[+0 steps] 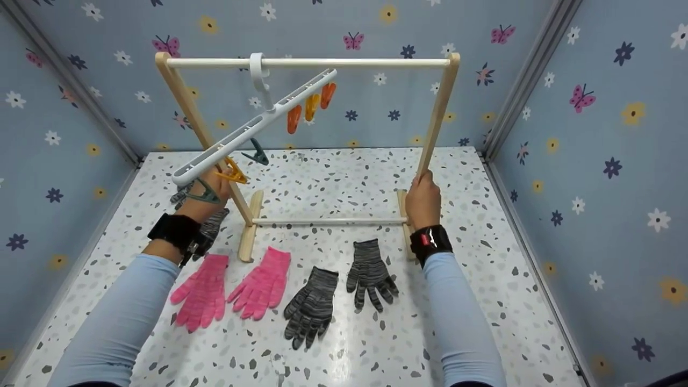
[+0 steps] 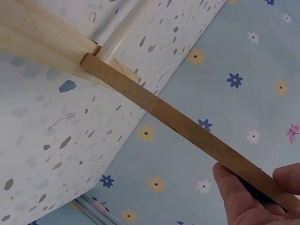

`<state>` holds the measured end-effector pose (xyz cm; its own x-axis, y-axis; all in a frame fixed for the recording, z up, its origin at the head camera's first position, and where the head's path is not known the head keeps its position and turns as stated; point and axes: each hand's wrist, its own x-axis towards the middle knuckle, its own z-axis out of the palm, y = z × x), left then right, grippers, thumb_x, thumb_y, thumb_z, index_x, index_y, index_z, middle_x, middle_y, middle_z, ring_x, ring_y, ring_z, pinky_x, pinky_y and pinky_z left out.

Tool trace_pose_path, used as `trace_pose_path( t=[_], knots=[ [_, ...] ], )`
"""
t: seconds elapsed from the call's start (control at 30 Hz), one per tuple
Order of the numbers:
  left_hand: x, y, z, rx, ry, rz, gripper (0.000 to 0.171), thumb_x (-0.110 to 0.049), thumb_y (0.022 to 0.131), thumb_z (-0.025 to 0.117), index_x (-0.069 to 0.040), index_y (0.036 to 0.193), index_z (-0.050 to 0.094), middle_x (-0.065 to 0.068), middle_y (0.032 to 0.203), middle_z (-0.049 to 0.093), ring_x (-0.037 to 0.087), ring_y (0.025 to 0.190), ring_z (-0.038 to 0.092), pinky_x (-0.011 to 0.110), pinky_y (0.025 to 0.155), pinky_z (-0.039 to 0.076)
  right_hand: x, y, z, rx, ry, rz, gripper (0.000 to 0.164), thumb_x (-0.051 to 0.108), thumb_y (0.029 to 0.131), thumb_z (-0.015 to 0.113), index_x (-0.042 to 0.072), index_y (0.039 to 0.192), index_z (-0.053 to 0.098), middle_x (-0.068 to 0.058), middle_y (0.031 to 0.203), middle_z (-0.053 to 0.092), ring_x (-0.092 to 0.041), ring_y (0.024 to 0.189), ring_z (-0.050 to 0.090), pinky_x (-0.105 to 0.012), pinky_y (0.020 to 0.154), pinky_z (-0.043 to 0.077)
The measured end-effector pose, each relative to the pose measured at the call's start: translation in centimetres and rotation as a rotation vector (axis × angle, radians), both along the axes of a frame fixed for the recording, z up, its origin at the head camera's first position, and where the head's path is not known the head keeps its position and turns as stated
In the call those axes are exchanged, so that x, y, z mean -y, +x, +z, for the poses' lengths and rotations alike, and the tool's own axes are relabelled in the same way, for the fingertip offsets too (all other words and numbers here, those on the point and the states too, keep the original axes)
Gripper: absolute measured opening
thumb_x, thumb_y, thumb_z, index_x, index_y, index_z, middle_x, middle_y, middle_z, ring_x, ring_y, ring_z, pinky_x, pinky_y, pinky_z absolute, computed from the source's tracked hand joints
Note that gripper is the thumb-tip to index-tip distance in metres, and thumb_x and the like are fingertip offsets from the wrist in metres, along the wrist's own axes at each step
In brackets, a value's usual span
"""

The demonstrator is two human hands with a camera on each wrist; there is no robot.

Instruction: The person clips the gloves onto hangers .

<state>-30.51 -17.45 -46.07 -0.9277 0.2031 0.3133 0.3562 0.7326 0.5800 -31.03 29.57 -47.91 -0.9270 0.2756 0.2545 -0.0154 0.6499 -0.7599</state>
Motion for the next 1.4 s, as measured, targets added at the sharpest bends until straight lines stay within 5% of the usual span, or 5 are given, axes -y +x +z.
trace_pose_path(
  t=[0.23,0.5,0.63,0.93,1.4],
  knots=[
    [-0.1,-0.2,0.1,0.058,0.105,0.000,0.047,-0.009,0.117,0.039,0.014,0.159,0.041,0.042,0.166,0.035,0.053,0.139,0.055,0.063,0.105,0.052,-0.3,0.0,0.2,0.005,0.003,0.016,0.037,0.016,0.116,0.046,-0.014,0.136,0.053,-0.040,0.122,0.068,-0.055,0.119,0.068,-0.064,0.104,0.056],
    [0.7,-0.7,0.5,0.209,0.338,-0.013,0.055,-0.002,0.109,0.041,0.008,0.162,0.033,0.035,0.142,0.057,0.028,0.082,0.047,0.042,0.076,0.042,-0.1,0.0,0.1,0.019,0.000,0.017,0.038,0.017,0.116,0.044,-0.014,0.136,0.053,-0.038,0.123,0.068,-0.053,0.120,0.068,-0.064,0.105,0.056],
    [1.2,-0.7,0.7,0.180,0.335,-0.016,0.047,-0.006,0.109,0.051,0.008,0.153,0.044,0.032,0.129,0.063,0.033,0.099,0.056,0.048,0.091,0.045,0.0,-0.1,0.0,0.014,-0.005,0.024,0.038,0.017,0.116,0.045,-0.014,0.137,0.052,-0.039,0.123,0.068,-0.054,0.119,0.069,-0.064,0.104,0.056],
    [1.9,0.1,1.5,0.160,0.340,0.014,0.067,-0.014,0.107,0.068,0.001,0.164,0.037,0.026,0.153,0.055,0.040,0.138,0.058,0.057,0.115,0.048,-0.3,-0.1,-0.1,0.011,0.002,0.025,0.038,0.016,0.116,0.044,-0.014,0.139,0.051,-0.040,0.125,0.067,-0.055,0.121,0.067,-0.065,0.105,0.056],
    [3.1,2.3,3.3,0.096,0.358,-0.018,0.076,-0.015,0.101,0.076,0.003,0.164,0.038,0.023,0.158,0.054,0.037,0.144,0.057,0.049,0.121,0.049,-0.4,0.1,-0.1,-0.002,0.010,0.027,0.034,0.010,0.114,0.046,-0.015,0.137,0.053,-0.040,0.126,0.068,-0.056,0.119,0.068,-0.065,0.103,0.056]
  ],
)
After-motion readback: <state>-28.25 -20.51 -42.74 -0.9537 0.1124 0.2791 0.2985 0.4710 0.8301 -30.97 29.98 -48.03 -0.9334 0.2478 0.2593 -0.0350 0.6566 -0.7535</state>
